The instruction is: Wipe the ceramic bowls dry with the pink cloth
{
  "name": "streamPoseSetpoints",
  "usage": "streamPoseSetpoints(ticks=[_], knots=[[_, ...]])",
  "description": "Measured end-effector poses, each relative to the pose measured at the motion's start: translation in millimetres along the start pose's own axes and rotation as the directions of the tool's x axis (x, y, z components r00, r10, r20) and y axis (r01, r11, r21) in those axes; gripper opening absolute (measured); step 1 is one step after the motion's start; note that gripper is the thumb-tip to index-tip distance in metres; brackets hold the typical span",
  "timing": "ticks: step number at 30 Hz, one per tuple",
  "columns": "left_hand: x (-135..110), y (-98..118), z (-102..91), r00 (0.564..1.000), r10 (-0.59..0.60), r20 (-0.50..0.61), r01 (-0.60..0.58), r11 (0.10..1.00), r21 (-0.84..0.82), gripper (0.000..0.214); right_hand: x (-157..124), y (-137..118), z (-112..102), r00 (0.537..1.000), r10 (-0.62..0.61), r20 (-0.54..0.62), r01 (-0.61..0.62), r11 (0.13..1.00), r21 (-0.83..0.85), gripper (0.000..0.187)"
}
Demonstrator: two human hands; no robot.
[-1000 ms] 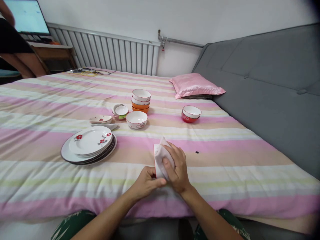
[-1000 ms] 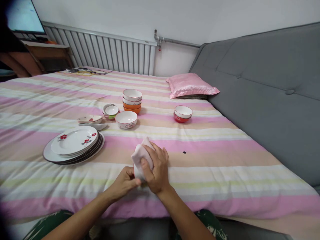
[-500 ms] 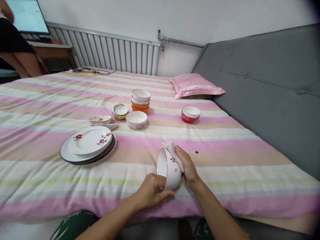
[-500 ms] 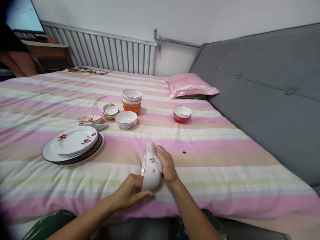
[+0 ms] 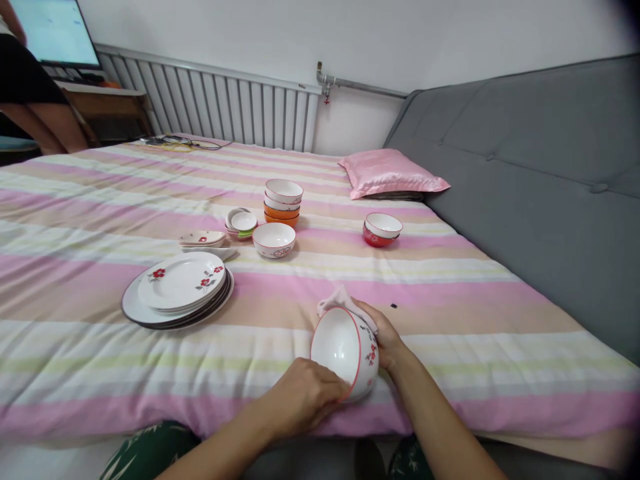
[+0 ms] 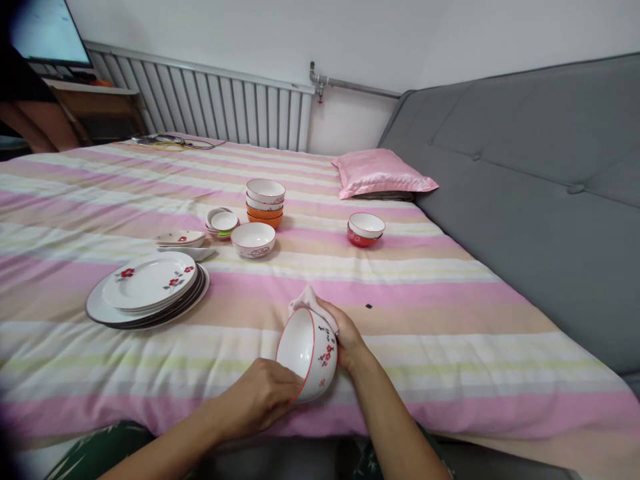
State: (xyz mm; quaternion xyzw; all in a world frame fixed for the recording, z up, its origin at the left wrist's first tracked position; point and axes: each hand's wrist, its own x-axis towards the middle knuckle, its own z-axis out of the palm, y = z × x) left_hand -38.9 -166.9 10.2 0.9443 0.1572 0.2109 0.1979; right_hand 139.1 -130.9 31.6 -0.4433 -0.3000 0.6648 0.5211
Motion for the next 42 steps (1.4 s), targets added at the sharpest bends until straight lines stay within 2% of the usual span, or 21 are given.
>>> streamPoseSetpoints(ticks=[2, 4, 9, 12, 15, 19, 23, 29, 32, 34, 36, 38, 40, 42], knots=[[-2, 1, -0.4, 1.0, 0.03, 0.008, -0.03, 0.999, 0.04, 0.02, 2, 1, -3, 0.988, 0.151, 0.045, -0.154, 0.986, 0.07, 0.03], [-3, 1, -0.9, 0.999, 0.041, 0.017, -0.042, 0.996, 0.085, 0.018, 4, 2, -6, 0.979, 0.193, 0.061, -0.198, 0.975, 0.096, 0.029], [-5, -2, -7.6, 1.0, 0.022, -0.005, -0.021, 0.982, 0.186, 0.021, 6, 1, -6, 1.0, -0.008, 0.009, 0.007, 0.999, 0.043, 0.033], [-5, -7, -18.4, 1.0, 0.007, -0.026, -0.001, 0.976, 0.217, 0.024, 8, 0, -6, 0.99, -0.125, -0.063, 0.127, 0.991, 0.044, 0.034], [-7, -14, -30.3, 0.999, -0.038, -0.031, 0.044, 0.971, 0.235, 0.024, 10, 1, -8, 0.978, -0.187, -0.095, 0.192, 0.98, 0.046, 0.035], [-10, -20, -41.2, 0.995, -0.09, -0.045, 0.097, 0.978, 0.183, 0.026, 11, 3, -10, 0.973, -0.215, -0.083, 0.218, 0.975, 0.029, 0.035], [-12, -24, -48.2, 0.984, -0.12, -0.135, 0.125, 0.992, 0.032, 0.023, 9, 3, -10, 0.97, -0.232, -0.072, 0.232, 0.973, -0.017, 0.036], [-14, -33, -52.9, 0.982, -0.145, -0.124, 0.155, 0.985, 0.079, 0.023, 9, 5, -5, 0.954, -0.259, -0.149, 0.239, 0.961, -0.139, 0.039], [-15, -35, -51.5, 0.973, -0.15, -0.174, 0.159, 0.987, 0.04, 0.021, 11, 8, -6, 0.94, -0.292, -0.175, 0.254, 0.944, -0.21, 0.04], [-17, -35, -49.0, 0.957, -0.172, -0.233, 0.181, 0.983, 0.018, 0.026, 12, 11, -8, 0.9, -0.389, -0.198, 0.318, 0.895, -0.314, 0.04], [-17, -33, -44.6, 0.914, -0.261, -0.31, 0.266, 0.964, -0.029, 0.053, 11, 13, -8, 0.814, -0.548, -0.193, 0.415, 0.78, -0.468, 0.04], [-17, -33, -38.3, 0.834, -0.424, -0.353, 0.409, 0.905, -0.119, 0.08, 9, 13, -5, 0.707, -0.699, -0.106, 0.509, 0.608, -0.609, 0.038], [-16, -34, -31.3, 0.728, -0.6, -0.333, 0.55, 0.8, -0.238, 0.094, 5, 13, 0, 0.616, -0.787, 0.039, 0.583, 0.422, -0.695, 0.037], [-13, -35, -25.7, 0.659, -0.699, -0.278, 0.612, 0.713, -0.342, 0.099, 1, 14, 6, 0.576, -0.792, 0.201, 0.611, 0.254, -0.75, 0.037]])
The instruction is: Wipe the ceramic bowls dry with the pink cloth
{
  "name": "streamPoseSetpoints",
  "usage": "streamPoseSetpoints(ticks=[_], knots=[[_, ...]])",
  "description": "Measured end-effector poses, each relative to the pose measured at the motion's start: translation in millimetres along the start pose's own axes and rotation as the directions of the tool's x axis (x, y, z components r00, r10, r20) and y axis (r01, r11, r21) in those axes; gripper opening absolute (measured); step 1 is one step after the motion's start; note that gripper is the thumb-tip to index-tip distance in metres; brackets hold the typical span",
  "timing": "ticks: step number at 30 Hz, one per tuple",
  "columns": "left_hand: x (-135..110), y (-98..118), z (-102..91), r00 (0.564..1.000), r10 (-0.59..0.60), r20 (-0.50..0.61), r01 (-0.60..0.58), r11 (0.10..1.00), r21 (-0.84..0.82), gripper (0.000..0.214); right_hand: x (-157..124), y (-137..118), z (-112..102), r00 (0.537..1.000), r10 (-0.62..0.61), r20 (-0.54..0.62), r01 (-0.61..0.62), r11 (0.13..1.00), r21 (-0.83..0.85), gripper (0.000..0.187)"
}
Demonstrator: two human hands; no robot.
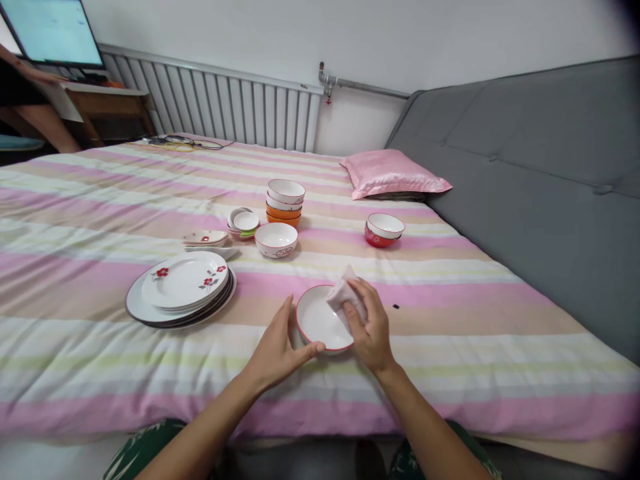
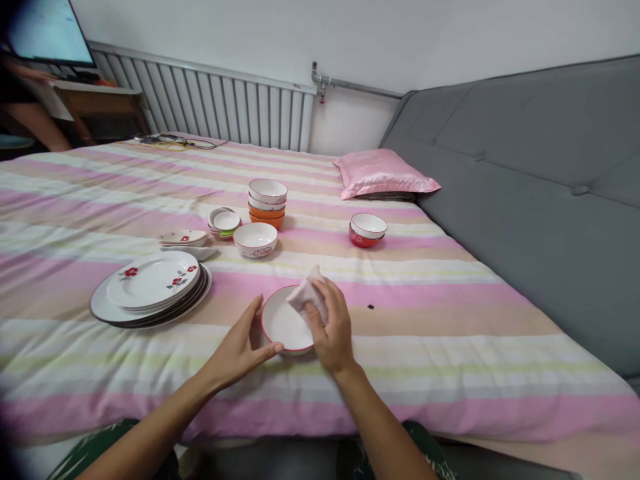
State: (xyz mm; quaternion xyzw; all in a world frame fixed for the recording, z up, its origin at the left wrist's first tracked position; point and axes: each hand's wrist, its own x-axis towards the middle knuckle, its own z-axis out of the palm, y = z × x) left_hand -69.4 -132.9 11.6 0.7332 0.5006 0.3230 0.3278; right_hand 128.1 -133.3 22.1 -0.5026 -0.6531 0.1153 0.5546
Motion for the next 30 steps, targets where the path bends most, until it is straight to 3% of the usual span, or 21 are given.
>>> streamPoseSetpoints(ticks=[3, 6, 9, 14, 20, 26, 30], knots=[[3, 1, 5.8, 0.998, 0.047, 0.05, -0.04, 0.99, -0.138, 0.09, -2, -6, 1, 0.968, -0.064, 0.243, 0.115, 0.973, -0.199, 0.034], [3, 1, 10.2, 0.986, 0.156, 0.052, -0.141, 0.965, -0.221, 0.082, -4, -9, -3, 0.869, 0.03, 0.495, 0.17, 0.919, -0.355, 0.033], [0, -2, 15.8, 0.98, 0.191, 0.053, -0.18, 0.97, -0.164, 0.09, -7, -14, -9, 0.781, 0.115, 0.613, 0.209, 0.878, -0.431, 0.039], [-3, -5, 21.6, 0.974, 0.216, 0.065, -0.21, 0.975, -0.078, 0.095, -10, -25, -14, 0.737, 0.202, 0.645, 0.208, 0.84, -0.502, 0.041], [-5, 2, 20.9, 0.967, 0.243, 0.076, -0.239, 0.969, -0.06, 0.093, -5, -24, -20, 0.706, 0.248, 0.664, 0.186, 0.84, -0.51, 0.019], [-6, 4, 21.3, 0.958, 0.275, 0.087, -0.269, 0.96, -0.073, 0.092, -5, -19, -24, 0.704, 0.145, 0.695, 0.155, 0.924, -0.349, 0.011], [-7, 1, 22.4, 0.956, 0.284, 0.078, -0.278, 0.957, -0.082, 0.093, -9, -16, -17, 0.754, 0.01, 0.656, 0.199, 0.949, -0.243, 0.011]])
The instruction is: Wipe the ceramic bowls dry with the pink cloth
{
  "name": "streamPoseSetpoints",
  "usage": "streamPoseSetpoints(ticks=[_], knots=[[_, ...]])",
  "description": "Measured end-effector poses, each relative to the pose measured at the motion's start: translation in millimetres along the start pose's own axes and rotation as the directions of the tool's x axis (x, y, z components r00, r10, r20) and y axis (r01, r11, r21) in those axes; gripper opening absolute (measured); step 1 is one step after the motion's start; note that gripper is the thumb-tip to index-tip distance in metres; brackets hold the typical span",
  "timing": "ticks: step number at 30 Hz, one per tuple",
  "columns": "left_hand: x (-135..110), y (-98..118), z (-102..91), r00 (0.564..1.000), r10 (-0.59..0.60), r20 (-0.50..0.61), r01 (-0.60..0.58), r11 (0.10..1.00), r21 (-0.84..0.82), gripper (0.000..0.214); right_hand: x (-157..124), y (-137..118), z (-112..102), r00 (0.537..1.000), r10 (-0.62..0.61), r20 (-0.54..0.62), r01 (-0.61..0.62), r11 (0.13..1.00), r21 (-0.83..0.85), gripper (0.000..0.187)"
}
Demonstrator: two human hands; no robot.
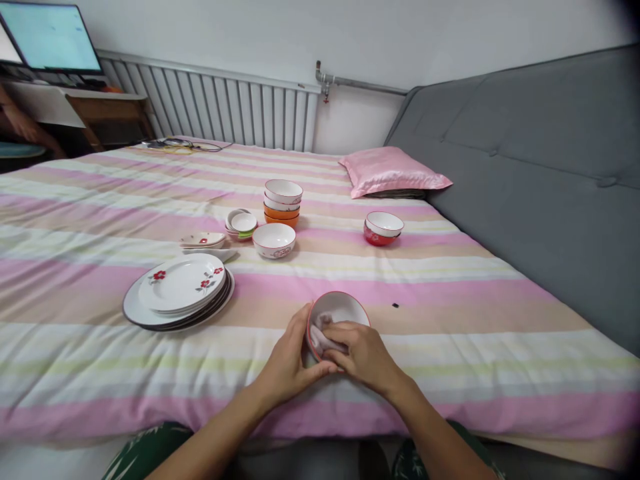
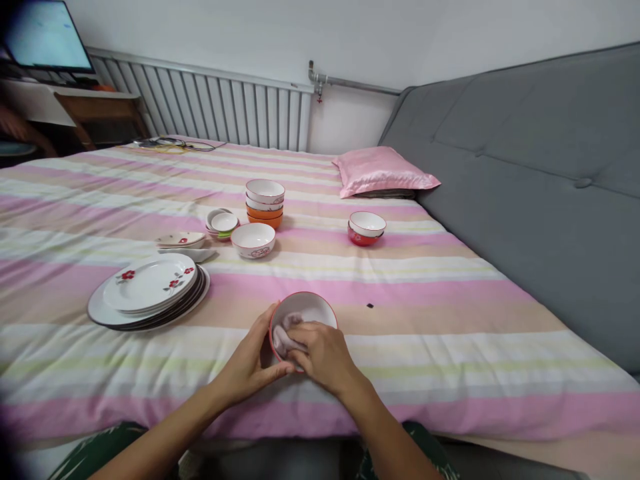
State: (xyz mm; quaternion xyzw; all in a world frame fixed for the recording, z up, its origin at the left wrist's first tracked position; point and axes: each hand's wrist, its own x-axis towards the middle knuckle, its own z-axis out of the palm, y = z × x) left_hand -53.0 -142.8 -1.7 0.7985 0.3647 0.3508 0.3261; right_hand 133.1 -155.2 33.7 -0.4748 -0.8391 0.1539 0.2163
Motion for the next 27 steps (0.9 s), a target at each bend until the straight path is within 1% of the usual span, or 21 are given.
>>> streamPoseSetpoints(ticks=[2, 3, 5, 7, 9, 12, 16, 19, 22, 27], knots=[[0, -1, 0.7, 1.0, 0.01, -0.003, -0.01, 1.0, -0.001, 0.093, 2, 2, 7, 0.99, -0.062, -0.124, 0.06, 0.998, -0.02, 0.016], [0, 0, 1.2, 1.0, 0.019, -0.001, -0.019, 1.0, 0.001, 0.093, 3, 4, 11, 0.976, -0.097, -0.197, 0.09, 0.995, -0.041, 0.022], [-1, 0, 2.0, 0.999, 0.038, 0.008, -0.038, 0.999, 0.011, 0.093, 6, 7, 17, 0.932, -0.157, -0.328, 0.134, 0.987, -0.093, 0.03], [-1, 2, 2.6, 0.999, 0.052, 0.013, -0.052, 0.998, 0.022, 0.093, 10, 8, 21, 0.898, -0.191, -0.396, 0.146, 0.979, -0.143, 0.031], [-2, 3, 2.8, 0.998, 0.053, 0.018, -0.054, 0.998, 0.025, 0.093, 12, 7, 23, 0.887, -0.195, -0.418, 0.126, 0.974, -0.187, 0.027], [-2, 4, 2.6, 0.999, 0.045, 0.022, -0.046, 0.999, 0.013, 0.093, 13, 3, 24, 0.905, -0.134, -0.404, 0.041, 0.972, -0.23, 0.025], [-2, 5, 2.5, 0.999, 0.048, 0.02, -0.048, 0.999, 0.001, 0.093, 13, -1, 25, 0.93, 0.012, -0.367, -0.102, 0.968, -0.227, 0.031], [-2, 5, 2.4, 0.999, 0.044, 0.014, -0.044, 0.999, 0.0, 0.093, 13, -3, 26, 0.931, 0.11, -0.349, -0.197, 0.955, -0.223, 0.033], [-1, 6, 2.3, 0.999, 0.045, 0.004, -0.045, 0.999, -0.01, 0.093, 13, -5, 25, 0.93, 0.215, -0.297, -0.291, 0.926, -0.242, 0.031], [-1, 5, 2.4, 1.0, 0.028, 0.007, -0.028, 1.0, -0.004, 0.094, 13, -10, 18, 0.906, 0.373, -0.199, -0.419, 0.854, -0.308, 0.026]])
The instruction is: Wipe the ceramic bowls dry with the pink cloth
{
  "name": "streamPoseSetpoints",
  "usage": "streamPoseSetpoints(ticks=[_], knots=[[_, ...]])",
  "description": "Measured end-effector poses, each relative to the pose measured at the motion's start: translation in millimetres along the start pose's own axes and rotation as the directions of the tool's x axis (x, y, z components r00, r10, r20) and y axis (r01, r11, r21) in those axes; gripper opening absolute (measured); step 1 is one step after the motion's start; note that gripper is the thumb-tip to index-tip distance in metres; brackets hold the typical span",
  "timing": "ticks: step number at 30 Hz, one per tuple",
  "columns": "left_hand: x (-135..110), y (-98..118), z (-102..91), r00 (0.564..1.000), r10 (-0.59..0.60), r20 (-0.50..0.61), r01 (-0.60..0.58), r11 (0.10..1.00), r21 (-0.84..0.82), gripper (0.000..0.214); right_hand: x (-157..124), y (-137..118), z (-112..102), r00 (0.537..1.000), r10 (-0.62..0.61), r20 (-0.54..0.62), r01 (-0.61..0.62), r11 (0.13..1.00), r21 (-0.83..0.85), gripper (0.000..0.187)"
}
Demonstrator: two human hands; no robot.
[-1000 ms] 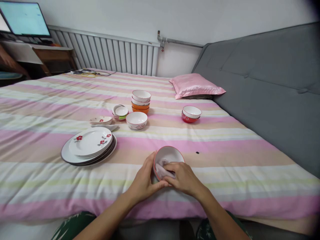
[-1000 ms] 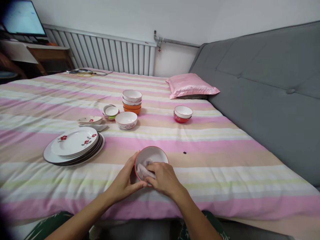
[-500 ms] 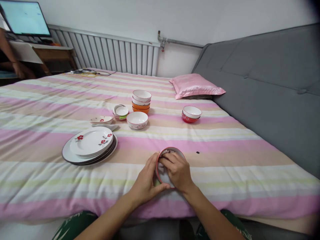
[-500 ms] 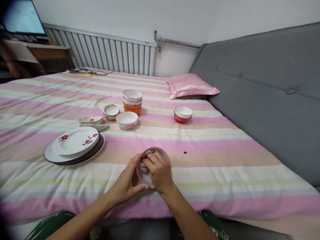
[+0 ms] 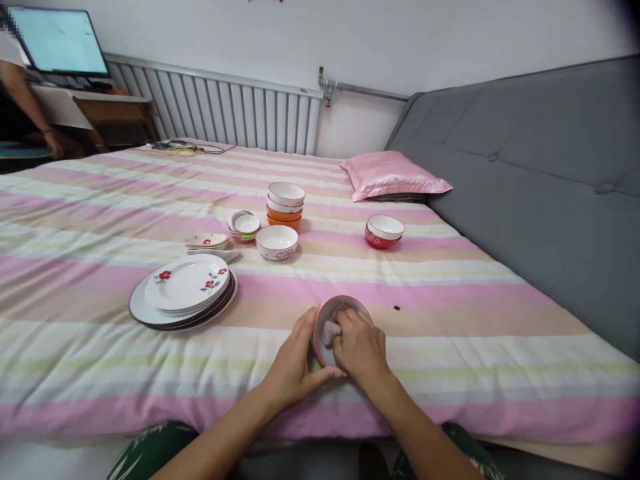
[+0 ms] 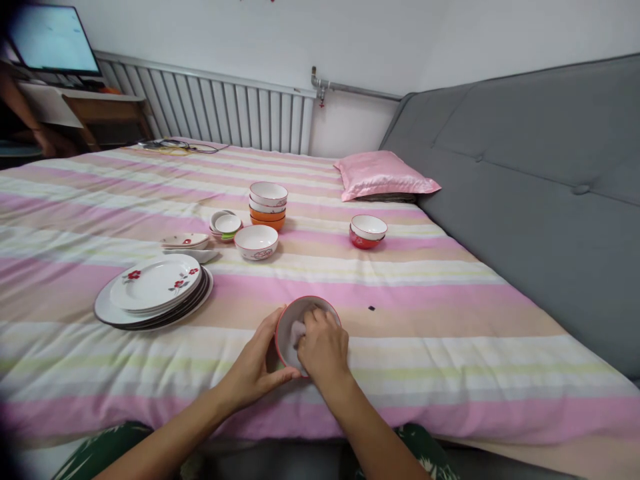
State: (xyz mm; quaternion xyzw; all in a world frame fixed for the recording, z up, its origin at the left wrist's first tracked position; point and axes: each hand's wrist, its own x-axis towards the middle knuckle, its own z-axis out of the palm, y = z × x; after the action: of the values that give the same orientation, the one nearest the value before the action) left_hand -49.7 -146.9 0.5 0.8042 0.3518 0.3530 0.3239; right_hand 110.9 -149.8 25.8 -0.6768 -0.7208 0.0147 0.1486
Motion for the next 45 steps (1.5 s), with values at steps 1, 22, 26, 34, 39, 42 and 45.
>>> streamPoseSetpoints(ticks=[1, 22, 26, 34, 39, 42, 45], knots=[[0, -1, 0.2, 1.0, -0.002, 0.0, 0.002, 1.0, 0.002, 0.094, 0, 0, -2, 1.0, 0.009, 0.03, -0.009, 1.0, -0.014, 0.024], [-1, -3, 3.5, 0.998, 0.058, 0.009, -0.059, 0.995, 0.082, 0.103, -2, 15, -11, 0.919, -0.222, 0.326, -0.159, 0.549, 0.82, 0.007], [-2, -4, 3.6, 0.998, 0.07, -0.009, -0.069, 0.995, 0.073, 0.102, -5, 9, -12, 0.947, -0.148, 0.285, -0.223, 0.336, 0.915, 0.014], [1, -1, 2.4, 0.998, 0.062, -0.008, -0.061, 0.996, 0.059, 0.102, 2, 9, -9, 0.957, 0.289, 0.019, -0.062, 0.14, 0.988, 0.011], [0, -3, 3.0, 0.998, 0.06, -0.007, -0.059, 0.996, 0.073, 0.103, 4, 21, -10, 0.864, 0.416, -0.285, 0.114, 0.391, 0.913, 0.005], [-1, -2, 2.8, 0.999, 0.052, -0.005, -0.051, 0.996, 0.073, 0.102, 0, 23, -15, 0.803, 0.387, -0.453, 0.172, 0.577, 0.798, 0.011], [-1, -1, 2.5, 0.999, 0.051, -0.013, -0.05, 0.997, 0.067, 0.102, -4, 20, -19, 0.733, 0.275, -0.622, 0.233, 0.758, 0.609, 0.026]])
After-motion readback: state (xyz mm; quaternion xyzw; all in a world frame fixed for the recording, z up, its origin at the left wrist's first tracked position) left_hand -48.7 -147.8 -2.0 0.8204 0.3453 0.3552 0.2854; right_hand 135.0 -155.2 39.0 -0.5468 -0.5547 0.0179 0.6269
